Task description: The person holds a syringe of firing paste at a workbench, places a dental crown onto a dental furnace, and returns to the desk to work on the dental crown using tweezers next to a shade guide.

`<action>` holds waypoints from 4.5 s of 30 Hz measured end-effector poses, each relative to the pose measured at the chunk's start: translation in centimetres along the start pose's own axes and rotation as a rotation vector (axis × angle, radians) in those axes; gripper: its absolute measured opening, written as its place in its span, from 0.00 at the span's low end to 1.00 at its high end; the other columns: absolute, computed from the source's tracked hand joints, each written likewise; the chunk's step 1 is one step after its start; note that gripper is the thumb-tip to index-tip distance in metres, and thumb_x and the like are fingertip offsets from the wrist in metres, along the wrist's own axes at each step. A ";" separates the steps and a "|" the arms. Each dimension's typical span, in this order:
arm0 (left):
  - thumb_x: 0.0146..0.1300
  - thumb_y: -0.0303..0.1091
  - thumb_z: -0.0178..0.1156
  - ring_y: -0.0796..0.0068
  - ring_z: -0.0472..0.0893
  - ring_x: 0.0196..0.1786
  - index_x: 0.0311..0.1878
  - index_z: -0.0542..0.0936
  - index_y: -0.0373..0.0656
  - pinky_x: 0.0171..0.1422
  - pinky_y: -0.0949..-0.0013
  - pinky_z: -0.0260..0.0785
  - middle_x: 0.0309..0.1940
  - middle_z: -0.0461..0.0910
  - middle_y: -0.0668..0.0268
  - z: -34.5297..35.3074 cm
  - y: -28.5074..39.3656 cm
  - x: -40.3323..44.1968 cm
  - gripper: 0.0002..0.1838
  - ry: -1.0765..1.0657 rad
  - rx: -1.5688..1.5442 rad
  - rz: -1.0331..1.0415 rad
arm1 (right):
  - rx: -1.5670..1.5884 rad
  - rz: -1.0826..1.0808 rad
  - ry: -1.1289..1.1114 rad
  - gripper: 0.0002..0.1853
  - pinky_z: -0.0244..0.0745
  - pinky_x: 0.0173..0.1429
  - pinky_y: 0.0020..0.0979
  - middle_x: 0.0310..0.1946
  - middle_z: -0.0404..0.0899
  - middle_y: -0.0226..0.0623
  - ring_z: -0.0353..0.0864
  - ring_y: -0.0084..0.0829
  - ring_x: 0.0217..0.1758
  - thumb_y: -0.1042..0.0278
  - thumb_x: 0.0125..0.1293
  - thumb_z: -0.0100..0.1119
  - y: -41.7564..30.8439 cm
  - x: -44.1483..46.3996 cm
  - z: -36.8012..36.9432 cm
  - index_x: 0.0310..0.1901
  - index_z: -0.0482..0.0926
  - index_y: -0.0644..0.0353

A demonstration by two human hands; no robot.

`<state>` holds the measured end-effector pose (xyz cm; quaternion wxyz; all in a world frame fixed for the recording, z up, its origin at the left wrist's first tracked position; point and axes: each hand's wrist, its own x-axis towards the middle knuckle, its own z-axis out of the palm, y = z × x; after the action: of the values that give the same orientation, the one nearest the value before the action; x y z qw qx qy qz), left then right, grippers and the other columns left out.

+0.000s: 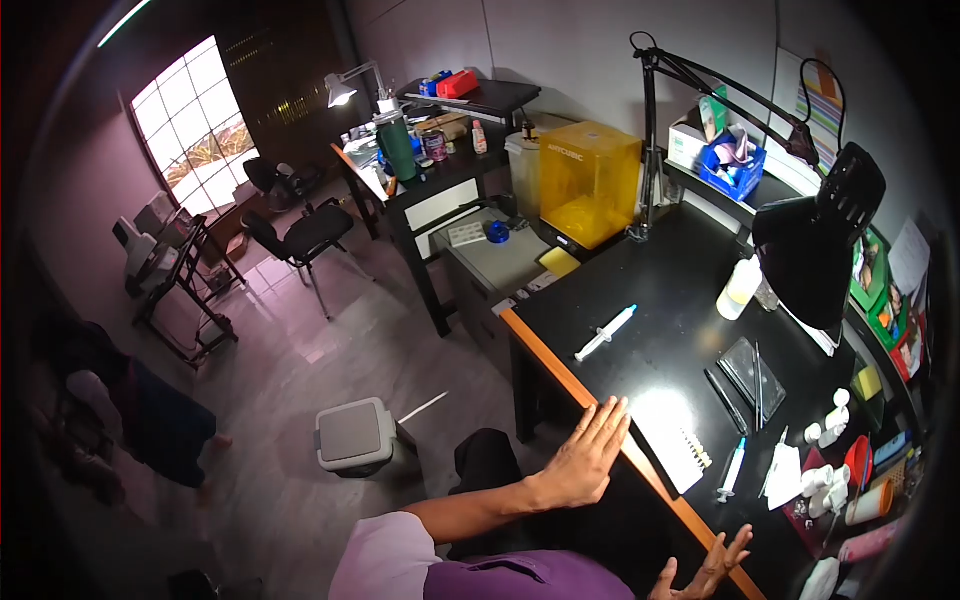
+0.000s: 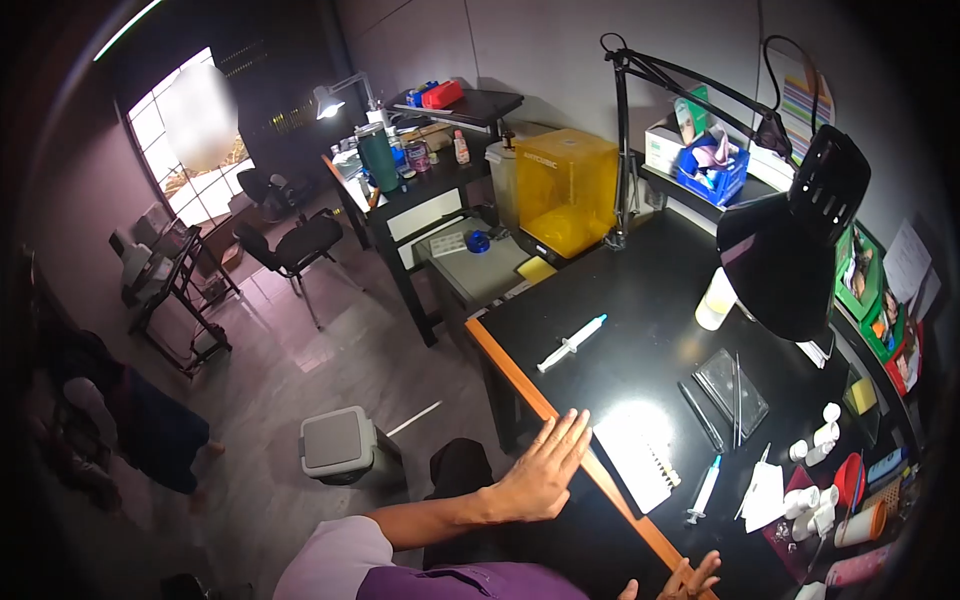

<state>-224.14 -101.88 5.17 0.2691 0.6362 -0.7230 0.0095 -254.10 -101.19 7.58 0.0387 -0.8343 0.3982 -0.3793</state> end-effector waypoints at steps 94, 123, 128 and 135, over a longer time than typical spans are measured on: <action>0.67 0.22 0.63 0.64 0.89 0.41 0.53 0.86 0.41 0.45 0.63 0.79 0.37 0.88 0.58 -37.9 -33.5 -13.4 0.12 0.641 -0.232 -1.092 | 1.210 0.741 -1.550 0.09 0.70 0.35 0.21 0.26 0.79 0.29 0.79 0.19 0.29 0.65 0.76 0.61 -48.9 40.2 42.6 0.42 0.83 0.62; 0.77 0.38 0.53 0.43 0.81 0.36 0.40 0.77 0.36 0.41 0.48 0.70 0.31 0.81 0.47 -72.2 -78.5 -37.2 0.14 0.814 -0.217 -1.246 | 1.138 -0.133 -1.966 0.25 0.75 0.62 0.37 0.55 0.84 0.44 0.82 0.35 0.57 0.51 0.82 0.47 -112.9 43.6 77.3 0.57 0.81 0.67; 0.76 0.29 0.54 0.61 0.85 0.34 0.51 0.80 0.36 0.41 0.62 0.76 0.30 0.84 0.57 -79.4 -85.3 -42.4 0.09 0.931 -0.270 -1.219 | 1.052 0.027 -1.839 0.17 0.63 0.26 0.24 0.18 0.72 0.21 0.68 0.14 0.20 0.56 0.83 0.51 -122.1 44.6 83.0 0.43 0.81 0.62; 0.76 0.37 0.60 0.78 0.64 0.20 0.30 0.79 0.35 0.25 0.64 0.60 0.14 0.67 0.64 -86.5 -93.3 -52.9 0.17 1.129 -0.124 -1.413 | 0.962 0.149 -1.849 0.20 0.51 0.26 0.30 0.16 0.62 0.20 0.59 0.18 0.19 0.57 0.74 0.59 -138.2 39.7 90.5 0.22 0.71 0.50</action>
<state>-102.85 -40.39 27.23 0.5606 0.8168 0.0761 0.1135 -90.62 -56.31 17.99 0.6796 -0.6692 0.0710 0.2920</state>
